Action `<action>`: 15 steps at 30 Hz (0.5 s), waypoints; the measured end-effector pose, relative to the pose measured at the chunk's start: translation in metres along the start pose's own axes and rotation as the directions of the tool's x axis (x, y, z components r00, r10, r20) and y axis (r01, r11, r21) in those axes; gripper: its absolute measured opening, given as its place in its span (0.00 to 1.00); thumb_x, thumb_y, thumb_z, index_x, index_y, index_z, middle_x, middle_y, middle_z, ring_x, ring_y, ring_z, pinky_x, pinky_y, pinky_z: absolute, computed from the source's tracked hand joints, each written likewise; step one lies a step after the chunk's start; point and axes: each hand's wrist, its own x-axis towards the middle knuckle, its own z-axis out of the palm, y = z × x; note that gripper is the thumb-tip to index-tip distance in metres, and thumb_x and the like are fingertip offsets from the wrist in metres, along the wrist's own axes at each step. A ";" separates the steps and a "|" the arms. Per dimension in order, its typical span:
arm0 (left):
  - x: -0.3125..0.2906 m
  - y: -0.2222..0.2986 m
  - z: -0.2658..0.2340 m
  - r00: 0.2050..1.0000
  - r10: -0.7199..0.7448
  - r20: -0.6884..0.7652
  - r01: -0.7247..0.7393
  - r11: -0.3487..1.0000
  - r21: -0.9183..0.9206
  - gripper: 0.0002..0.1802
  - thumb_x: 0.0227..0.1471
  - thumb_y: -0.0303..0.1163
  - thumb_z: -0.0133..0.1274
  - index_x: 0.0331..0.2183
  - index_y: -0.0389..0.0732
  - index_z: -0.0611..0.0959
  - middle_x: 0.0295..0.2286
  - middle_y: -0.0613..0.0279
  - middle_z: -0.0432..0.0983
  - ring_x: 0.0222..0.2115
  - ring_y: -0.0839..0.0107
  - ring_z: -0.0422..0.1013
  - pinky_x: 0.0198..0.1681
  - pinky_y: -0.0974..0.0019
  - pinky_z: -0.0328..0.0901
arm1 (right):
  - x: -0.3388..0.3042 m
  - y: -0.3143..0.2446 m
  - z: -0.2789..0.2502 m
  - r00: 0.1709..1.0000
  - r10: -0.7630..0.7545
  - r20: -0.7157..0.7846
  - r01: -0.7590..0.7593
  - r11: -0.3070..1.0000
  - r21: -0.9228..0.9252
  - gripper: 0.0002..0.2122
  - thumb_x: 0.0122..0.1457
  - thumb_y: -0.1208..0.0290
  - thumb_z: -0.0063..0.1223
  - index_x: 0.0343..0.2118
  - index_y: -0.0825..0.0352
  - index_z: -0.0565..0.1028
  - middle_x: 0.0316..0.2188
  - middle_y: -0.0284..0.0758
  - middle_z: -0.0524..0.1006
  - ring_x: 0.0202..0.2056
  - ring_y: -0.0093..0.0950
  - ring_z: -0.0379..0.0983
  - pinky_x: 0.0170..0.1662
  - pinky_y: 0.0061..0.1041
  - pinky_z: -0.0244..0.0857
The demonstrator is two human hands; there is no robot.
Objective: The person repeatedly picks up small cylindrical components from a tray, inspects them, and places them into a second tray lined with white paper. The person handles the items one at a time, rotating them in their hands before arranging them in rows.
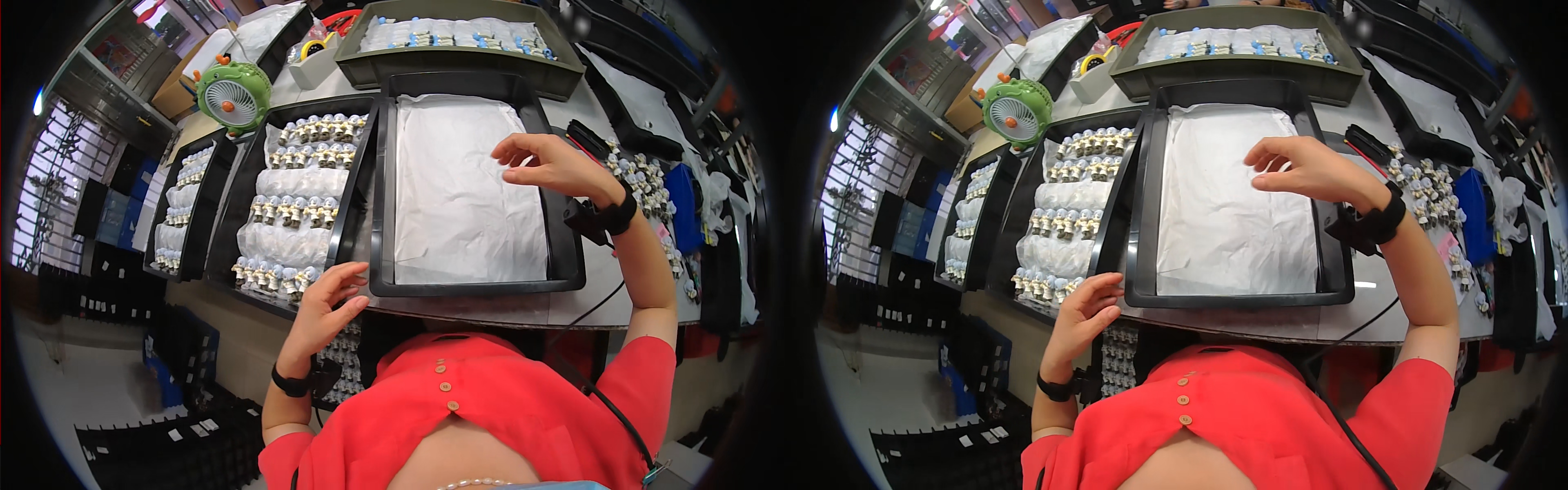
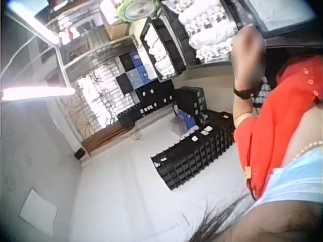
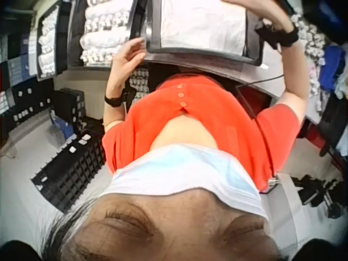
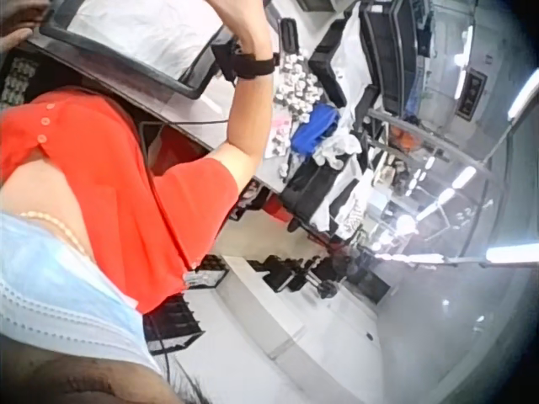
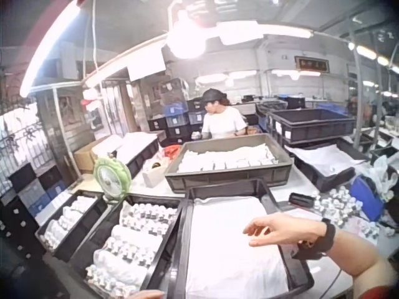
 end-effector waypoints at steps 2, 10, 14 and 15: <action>0.005 -0.008 0.015 0.995 0.065 -0.082 -0.067 0.997 -0.033 0.24 0.48 0.25 0.54 0.49 0.36 0.71 0.48 0.59 0.65 0.47 0.71 0.64 0.48 0.68 0.62 | -0.017 0.016 -0.003 0.993 0.117 -0.031 -0.117 0.993 0.024 0.15 0.53 0.67 0.54 0.42 0.70 0.71 0.34 0.36 0.75 0.36 0.23 0.71 0.42 0.21 0.64; 0.036 -0.021 0.054 0.892 0.450 -0.041 -0.363 0.769 0.526 0.19 0.47 0.29 0.54 0.43 0.39 0.75 0.50 0.50 0.62 0.51 0.54 0.60 0.53 0.60 0.56 | -0.025 0.007 0.027 0.906 0.229 0.355 -0.137 0.954 -0.266 0.19 0.51 0.65 0.57 0.43 0.71 0.70 0.36 0.43 0.76 0.38 0.31 0.73 0.41 0.27 0.67; 0.045 -0.034 0.060 0.853 0.508 -0.120 -0.376 0.758 0.533 0.17 0.47 0.29 0.52 0.42 0.39 0.76 0.49 0.50 0.65 0.49 0.53 0.62 0.52 0.59 0.56 | 0.009 0.000 0.060 0.870 0.097 0.484 0.083 0.938 -0.336 0.23 0.49 0.60 0.56 0.44 0.71 0.70 0.36 0.46 0.75 0.36 0.41 0.73 0.40 0.31 0.67; 0.046 -0.034 0.061 0.848 0.513 -0.135 -0.381 0.766 0.518 0.17 0.47 0.29 0.52 0.42 0.39 0.77 0.48 0.50 0.65 0.49 0.53 0.62 0.51 0.59 0.57 | 0.019 -0.003 0.070 0.878 0.063 0.474 0.110 0.939 -0.327 0.23 0.49 0.60 0.56 0.44 0.71 0.70 0.36 0.47 0.75 0.36 0.42 0.73 0.41 0.32 0.66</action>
